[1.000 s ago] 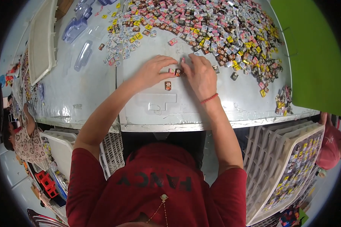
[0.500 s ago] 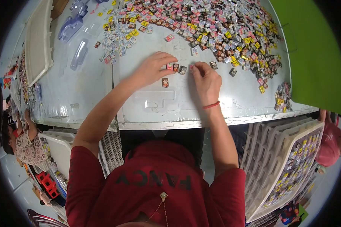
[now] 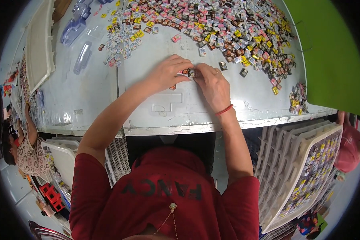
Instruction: Arranging and sorting small toy figures and items into rows on a workbench.
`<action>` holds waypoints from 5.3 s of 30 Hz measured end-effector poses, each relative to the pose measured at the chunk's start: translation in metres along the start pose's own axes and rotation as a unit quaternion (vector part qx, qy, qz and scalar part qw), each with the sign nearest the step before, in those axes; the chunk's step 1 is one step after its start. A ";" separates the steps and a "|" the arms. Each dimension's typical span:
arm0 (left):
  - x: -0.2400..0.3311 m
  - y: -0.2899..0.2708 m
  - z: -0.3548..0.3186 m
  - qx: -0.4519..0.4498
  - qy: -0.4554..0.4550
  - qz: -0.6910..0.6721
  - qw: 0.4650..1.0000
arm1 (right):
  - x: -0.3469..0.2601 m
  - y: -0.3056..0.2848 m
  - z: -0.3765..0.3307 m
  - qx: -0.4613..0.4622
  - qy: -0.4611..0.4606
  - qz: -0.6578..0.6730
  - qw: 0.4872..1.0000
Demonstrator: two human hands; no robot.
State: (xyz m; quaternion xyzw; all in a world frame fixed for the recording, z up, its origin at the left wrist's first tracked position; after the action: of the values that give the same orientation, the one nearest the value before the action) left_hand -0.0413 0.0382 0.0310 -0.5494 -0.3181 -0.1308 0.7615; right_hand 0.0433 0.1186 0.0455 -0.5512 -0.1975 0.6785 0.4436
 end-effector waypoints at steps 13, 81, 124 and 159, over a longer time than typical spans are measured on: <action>-0.003 -0.002 -0.003 0.026 -0.025 -0.017 0.999 | 0.002 0.009 0.000 0.015 -0.030 -0.039 0.999; 0.011 -0.031 -0.103 0.151 -0.081 0.091 0.981 | -0.052 0.046 -0.024 -0.062 0.046 0.049 0.996; 0.049 0.045 0.031 0.053 0.025 0.003 0.998 | 0.041 -0.057 -0.053 0.176 -0.013 -0.184 0.967; 0.047 0.063 0.074 -0.057 0.054 -0.023 0.997 | 0.087 -0.067 -0.028 0.075 -0.011 -0.174 0.982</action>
State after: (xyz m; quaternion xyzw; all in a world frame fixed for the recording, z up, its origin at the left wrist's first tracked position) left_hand 0.0035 0.1360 0.0276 -0.5765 -0.2812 -0.1956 0.7418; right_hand 0.0952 0.2189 0.0371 -0.4665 -0.2433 0.6099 0.5926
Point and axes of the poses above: each hand's wrist, its own z-axis towards the middle knuckle, its own y-axis out of the palm, x = y × z, the point moved 9 cm from there along z, towards the middle knuckle, and after that the axes turned 9 degrees about -y, right-handed, at the moved point
